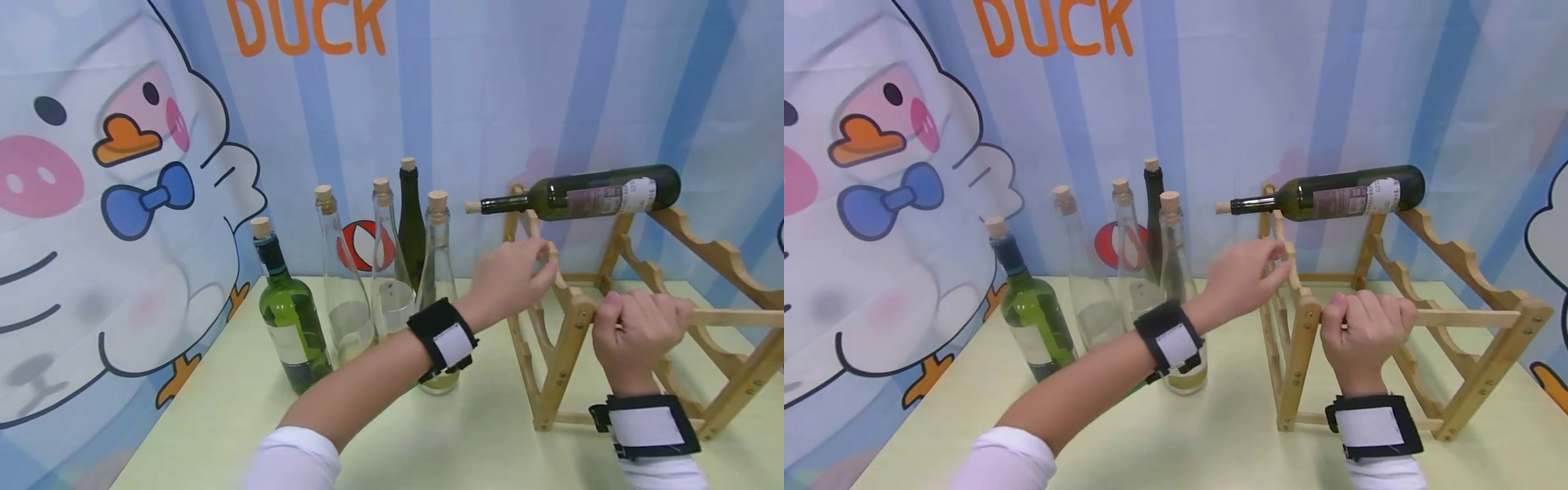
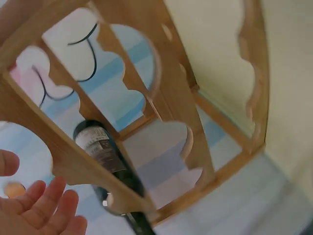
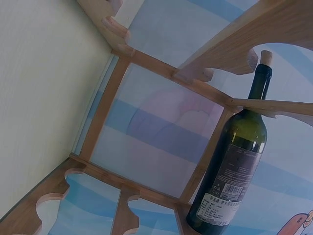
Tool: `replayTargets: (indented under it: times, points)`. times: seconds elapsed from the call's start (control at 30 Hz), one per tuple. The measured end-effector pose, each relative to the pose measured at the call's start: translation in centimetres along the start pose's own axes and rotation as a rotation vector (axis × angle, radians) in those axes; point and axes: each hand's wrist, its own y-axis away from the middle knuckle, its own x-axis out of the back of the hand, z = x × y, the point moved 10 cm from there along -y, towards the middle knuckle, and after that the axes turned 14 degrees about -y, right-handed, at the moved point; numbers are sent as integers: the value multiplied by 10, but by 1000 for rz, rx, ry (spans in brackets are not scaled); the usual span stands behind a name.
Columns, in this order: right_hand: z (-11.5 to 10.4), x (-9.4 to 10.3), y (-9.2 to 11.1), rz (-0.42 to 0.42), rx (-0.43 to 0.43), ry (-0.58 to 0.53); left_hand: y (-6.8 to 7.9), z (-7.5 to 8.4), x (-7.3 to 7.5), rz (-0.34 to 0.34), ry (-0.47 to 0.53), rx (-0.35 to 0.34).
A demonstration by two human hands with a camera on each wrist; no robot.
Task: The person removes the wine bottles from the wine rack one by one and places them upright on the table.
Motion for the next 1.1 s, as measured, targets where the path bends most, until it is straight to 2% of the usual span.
replayTargets:
  times: [0.1,0.17,0.37,0.47,0.53,0.67,0.8,0.93,1.1]
  points:
    - [2,1,-2,3,0,1,-15,-19,-30,-130,290,232]
    - [3,2,-3,6,2,2,-22,-31,-45,-145,447,395]
    - [11,4,-1,13,1,9,-32,-60,-82,-44,859,842]
    - [12,5,2,15,15,8,-35,-65,-104,26,1103,1012]
    - [12,5,2,19,26,4,-37,-66,-116,77,1267,1099]
    - [9,4,0,33,46,-14,-46,-70,-129,186,1474,1199]
    - [5,2,-3,40,64,-34,-55,-80,-135,257,1552,1249]
    - [0,2,-5,44,73,-30,-62,-86,-144,270,1617,1273]
    - [-5,3,-3,46,88,-30,-64,-92,-159,253,1685,1285]
